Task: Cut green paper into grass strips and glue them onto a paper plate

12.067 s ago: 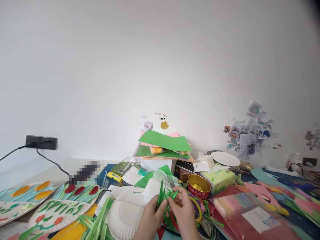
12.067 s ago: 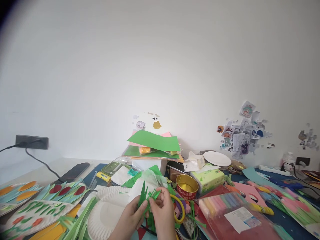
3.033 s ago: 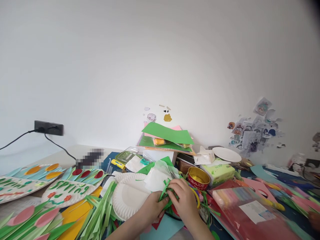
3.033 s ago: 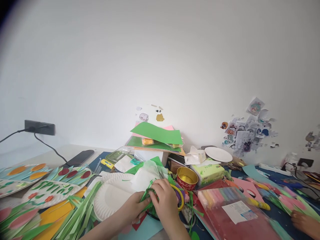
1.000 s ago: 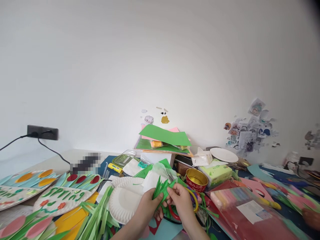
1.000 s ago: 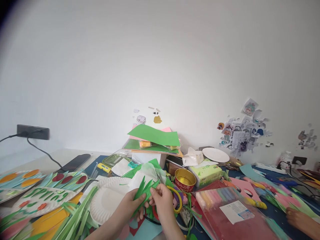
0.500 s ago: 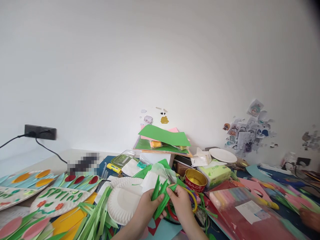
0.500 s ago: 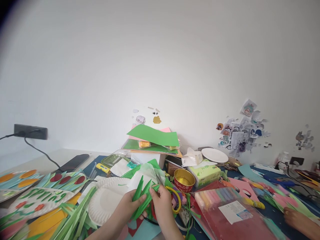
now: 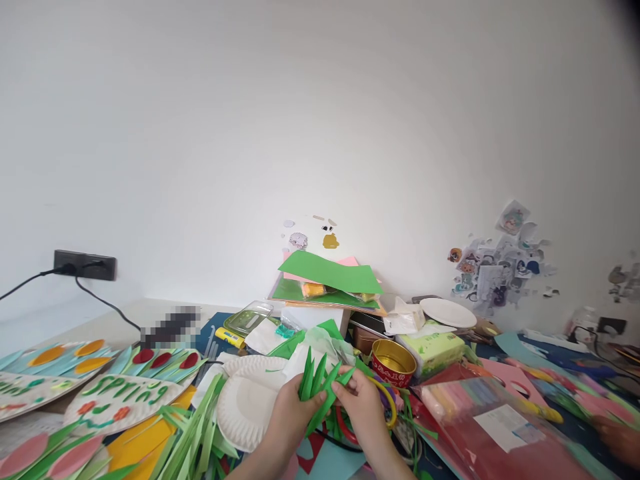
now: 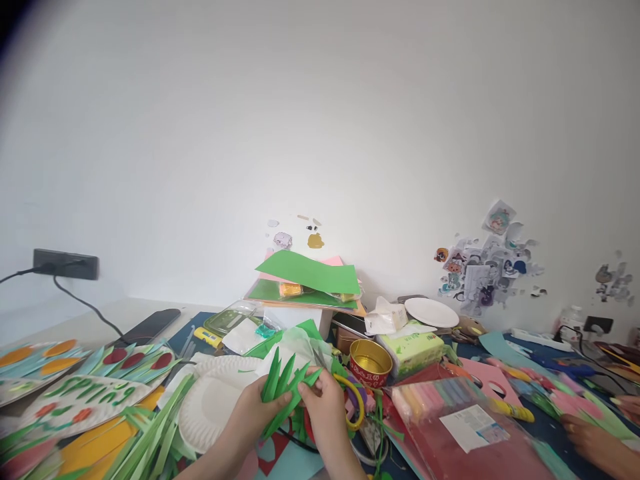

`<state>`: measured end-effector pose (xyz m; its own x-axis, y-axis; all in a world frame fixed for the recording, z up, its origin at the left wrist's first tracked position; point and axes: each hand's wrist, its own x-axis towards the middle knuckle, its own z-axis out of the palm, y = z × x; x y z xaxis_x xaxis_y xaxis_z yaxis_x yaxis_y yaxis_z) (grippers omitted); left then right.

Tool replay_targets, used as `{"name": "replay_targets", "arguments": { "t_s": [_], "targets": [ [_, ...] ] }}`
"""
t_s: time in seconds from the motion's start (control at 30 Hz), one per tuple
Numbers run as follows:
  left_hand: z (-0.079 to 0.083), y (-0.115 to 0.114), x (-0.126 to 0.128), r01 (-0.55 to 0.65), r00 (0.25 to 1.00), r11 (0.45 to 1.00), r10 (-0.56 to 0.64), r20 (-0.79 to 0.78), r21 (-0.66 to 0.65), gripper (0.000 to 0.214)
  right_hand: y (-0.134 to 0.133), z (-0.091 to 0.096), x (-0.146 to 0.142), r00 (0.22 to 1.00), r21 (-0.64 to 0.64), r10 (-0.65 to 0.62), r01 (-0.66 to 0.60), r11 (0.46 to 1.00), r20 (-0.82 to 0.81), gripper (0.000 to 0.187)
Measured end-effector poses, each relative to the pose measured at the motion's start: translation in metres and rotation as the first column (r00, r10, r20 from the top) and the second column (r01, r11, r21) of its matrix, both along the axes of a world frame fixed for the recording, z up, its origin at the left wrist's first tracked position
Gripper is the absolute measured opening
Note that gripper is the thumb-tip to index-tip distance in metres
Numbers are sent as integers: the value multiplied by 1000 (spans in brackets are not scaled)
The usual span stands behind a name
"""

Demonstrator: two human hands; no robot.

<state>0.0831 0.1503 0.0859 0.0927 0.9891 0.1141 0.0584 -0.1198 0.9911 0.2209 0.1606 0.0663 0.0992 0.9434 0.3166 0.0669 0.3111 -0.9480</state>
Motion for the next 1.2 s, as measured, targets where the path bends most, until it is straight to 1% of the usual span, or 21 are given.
{"name": "replay_targets", "arguments": {
  "t_s": [0.1, 0.13, 0.2, 0.3, 0.43, 0.53, 0.6, 0.7, 0.8, 0.87, 0.93, 1.07, 1.2],
  "targets": [
    [-3, 3, 0, -97, 992, 992, 103, -76, 81, 18, 2, -3, 0, 1000, -9, -27, 27, 1000, -8, 35],
    [-3, 4, -1, -109, 989, 989, 118, -88, 95, 17, 2, -4, 1, 1000, -15, -27, 27, 1000, -4, 36],
    [-4, 4, -1, -81, 995, 994, 85, -58, 78, 19, 2, -4, 1, 1000, -16, -8, 8, 1000, -9, 34],
    [-2, 1, 0, -15, 999, 1000, 15, 40, 3, 29, 0, -1, 4, 1000, 26, -3, 2, 1000, 13, 30],
    [0, -1, 2, 22, 996, 997, -17, 83, -67, 35, 1, 2, 8, 997, 57, -42, 39, 998, 63, 21],
    [-1, 0, 4, 42, 992, 990, -25, 121, -137, 33, 2, 2, 10, 997, 55, -61, 59, 997, 38, 21],
    [-3, 2, 6, 74, 986, 981, -44, 163, -179, 35, 2, 1, 10, 999, 60, -46, 45, 997, 9, 21],
    [-6, 3, 9, 138, 980, 978, -113, 162, -153, 38, 1, 2, 8, 1000, 62, -3, 5, 998, -22, 24],
    [-7, 2, 10, 182, 978, 976, -166, 127, -124, 41, 0, 5, 5, 995, 51, 63, -60, 997, -73, 34],
    [-7, 1, 10, 191, 978, 973, -177, 114, -131, 40, -1, 7, 4, 991, 56, 110, -105, 993, -79, 34],
    [-8, 2, 10, 201, 977, 970, -188, 104, -135, 37, -2, 7, 4, 991, 63, 120, -117, 991, -51, 30],
    [-9, 1, 12, 242, 968, 960, -229, 107, -138, 36, -1, 4, 6, 999, 38, 33, -33, 999, 12, 28],
    [-5, -2, 11, 250, 965, 957, -235, 114, -150, 45, -1, 3, 9, 997, 40, -58, 56, 998, 59, 28]
  ]
}}
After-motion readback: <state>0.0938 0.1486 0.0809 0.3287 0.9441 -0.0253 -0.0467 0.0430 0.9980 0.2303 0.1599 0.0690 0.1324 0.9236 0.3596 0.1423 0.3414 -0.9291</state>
